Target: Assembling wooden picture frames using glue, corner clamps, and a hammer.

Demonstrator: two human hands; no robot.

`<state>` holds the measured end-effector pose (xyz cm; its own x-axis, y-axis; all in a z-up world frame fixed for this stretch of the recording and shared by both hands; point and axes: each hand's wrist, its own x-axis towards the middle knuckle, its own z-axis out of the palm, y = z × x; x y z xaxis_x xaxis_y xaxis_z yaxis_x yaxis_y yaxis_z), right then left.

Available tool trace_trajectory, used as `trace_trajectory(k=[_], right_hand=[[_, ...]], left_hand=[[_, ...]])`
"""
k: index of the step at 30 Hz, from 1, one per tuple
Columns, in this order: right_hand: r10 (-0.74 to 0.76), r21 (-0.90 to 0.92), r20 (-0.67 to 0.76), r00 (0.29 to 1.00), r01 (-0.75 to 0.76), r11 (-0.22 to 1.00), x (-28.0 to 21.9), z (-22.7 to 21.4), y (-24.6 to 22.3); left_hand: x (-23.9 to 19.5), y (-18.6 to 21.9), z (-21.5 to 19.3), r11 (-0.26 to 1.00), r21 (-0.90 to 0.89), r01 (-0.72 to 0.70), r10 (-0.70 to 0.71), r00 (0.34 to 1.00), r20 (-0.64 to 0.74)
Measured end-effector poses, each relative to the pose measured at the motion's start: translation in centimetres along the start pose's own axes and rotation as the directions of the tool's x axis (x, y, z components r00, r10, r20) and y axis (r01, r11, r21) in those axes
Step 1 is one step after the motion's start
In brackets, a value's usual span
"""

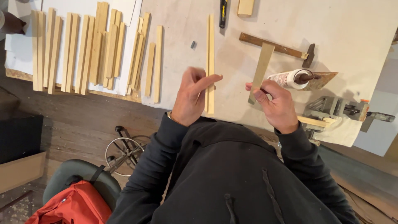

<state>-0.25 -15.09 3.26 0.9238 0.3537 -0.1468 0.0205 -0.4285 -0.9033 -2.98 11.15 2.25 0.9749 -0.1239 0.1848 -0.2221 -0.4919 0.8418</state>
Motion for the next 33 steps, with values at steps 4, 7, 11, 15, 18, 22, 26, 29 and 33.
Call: trace_trajectory(k=[4,7,11,15,18,22,26,29,33], right_hand=[[0.129,0.211,0.066,0.989,-0.14,0.968,-0.5,0.6,0.8],[-0.004,0.06,0.019,1.0,0.003,0.998,-0.6,1.3,0.8],[0.025,0.032,0.041,0.999,-0.026,0.999,-0.3,2.3,-0.5],[0.113,-0.105,-0.018,0.993,-0.114,0.988,0.5,3.6,-1.1],[0.172,0.047,0.017,0.985,-0.172,0.984,1.1,4.5,-2.3],[-0.017,-0.032,0.116,0.993,0.02,0.999,1.0,4.3,-2.3],[-0.031,-0.01,0.102,0.994,0.032,0.999,1.5,2.7,-0.4],[0.008,0.357,0.042,0.999,-0.022,0.934,2.7,1.6,-2.0],[0.033,0.504,0.101,0.994,-0.08,0.86,2.7,2.0,1.8]], left_hand=[[1.1,-0.3,0.3,0.981,-0.192,-0.022,0.007,0.997,-0.083],[0.4,-2.9,2.2,0.789,-0.602,0.122,-0.164,0.986,-0.015],[0.9,-2.8,2.8,0.524,-0.832,0.181,-0.402,0.914,-0.054],[2.4,-1.4,3.2,0.759,-0.602,0.249,-0.307,0.952,0.006],[3.0,-0.3,3.9,0.78,-0.59,0.208,-0.213,0.975,0.061],[2.6,-0.3,5.1,0.841,-0.541,0.0,-0.015,1.0,-0.023],[2.4,-1.3,4.8,0.811,-0.477,0.339,-0.222,0.932,0.286],[1.9,-3.4,5.0,0.738,-0.608,0.294,-0.038,0.916,0.398],[1.9,-4.8,5.0,0.568,-0.507,0.648,-0.034,0.634,0.772]])
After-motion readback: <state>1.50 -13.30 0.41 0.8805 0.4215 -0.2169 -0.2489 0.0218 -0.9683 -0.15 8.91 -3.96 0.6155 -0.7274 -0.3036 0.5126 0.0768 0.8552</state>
